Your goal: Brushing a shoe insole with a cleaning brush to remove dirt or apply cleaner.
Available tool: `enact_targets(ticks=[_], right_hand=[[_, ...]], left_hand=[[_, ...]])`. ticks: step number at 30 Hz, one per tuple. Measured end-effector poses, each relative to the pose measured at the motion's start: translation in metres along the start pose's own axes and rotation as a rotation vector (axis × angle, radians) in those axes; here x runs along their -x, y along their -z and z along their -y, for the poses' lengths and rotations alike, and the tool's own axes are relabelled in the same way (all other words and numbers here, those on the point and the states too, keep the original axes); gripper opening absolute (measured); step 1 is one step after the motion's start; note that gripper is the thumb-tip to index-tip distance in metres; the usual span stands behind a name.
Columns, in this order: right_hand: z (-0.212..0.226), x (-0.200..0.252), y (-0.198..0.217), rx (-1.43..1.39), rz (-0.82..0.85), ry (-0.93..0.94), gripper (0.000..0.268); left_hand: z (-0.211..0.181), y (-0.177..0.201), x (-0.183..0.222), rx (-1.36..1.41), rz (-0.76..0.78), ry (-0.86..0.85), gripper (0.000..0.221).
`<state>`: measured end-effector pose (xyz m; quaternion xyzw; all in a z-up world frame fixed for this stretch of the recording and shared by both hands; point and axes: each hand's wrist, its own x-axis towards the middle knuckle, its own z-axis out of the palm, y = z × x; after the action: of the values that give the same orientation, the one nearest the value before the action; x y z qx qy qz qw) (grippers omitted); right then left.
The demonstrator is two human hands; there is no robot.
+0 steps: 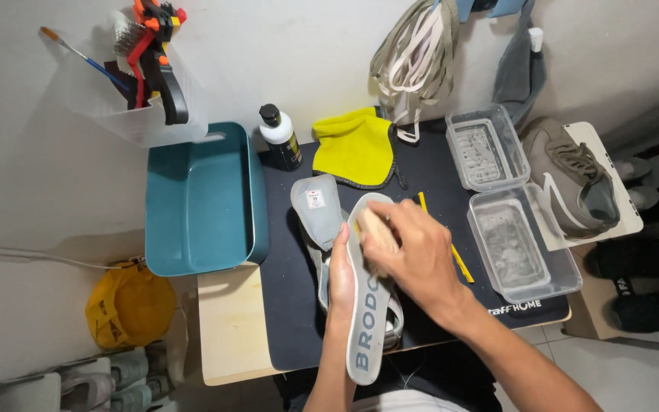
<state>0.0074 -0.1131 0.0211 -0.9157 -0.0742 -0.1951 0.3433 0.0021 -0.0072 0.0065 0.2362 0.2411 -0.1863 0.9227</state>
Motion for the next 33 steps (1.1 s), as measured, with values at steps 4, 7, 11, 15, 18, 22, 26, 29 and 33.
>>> enact_targets(ticks=[4,7,11,15,18,22,26,29,33], right_hand=[[-0.01,-0.031,0.002,0.031,-0.13,0.034,0.035],[0.004,-0.009,0.006,-0.025,-0.033,0.018,0.039],[0.008,0.008,0.003,-0.083,0.016,-0.026,0.04],[-0.009,-0.029,0.007,-0.023,-0.093,0.008,0.036],[-0.005,-0.025,0.012,-0.059,-0.088,0.006,0.04],[0.012,0.018,0.008,-0.075,0.014,0.009,0.039],[-0.003,0.007,-0.002,-0.077,0.029,0.045,0.039],[-0.014,-0.015,0.002,-0.019,-0.121,0.072,0.038],[-0.001,-0.004,0.005,-0.017,-0.074,0.046,0.041]], left_hand=[[-0.01,-0.004,-0.001,-0.094,-0.009,-0.033,0.048],[-0.008,-0.008,0.001,-0.075,-0.013,-0.008,0.052],[0.014,0.016,-0.023,-0.02,-0.059,0.011,0.058],[-0.003,-0.004,-0.003,-0.052,0.066,0.012,0.053],[-0.008,-0.001,0.002,-0.057,0.044,0.072,0.056],[-0.009,-0.017,0.009,-0.067,-0.074,0.044,0.07],[-0.011,0.002,0.001,-0.06,0.202,0.075,0.082],[-0.009,0.003,0.001,-0.063,0.062,0.033,0.062],[-0.003,0.005,-0.002,0.044,0.165,0.101,0.067]])
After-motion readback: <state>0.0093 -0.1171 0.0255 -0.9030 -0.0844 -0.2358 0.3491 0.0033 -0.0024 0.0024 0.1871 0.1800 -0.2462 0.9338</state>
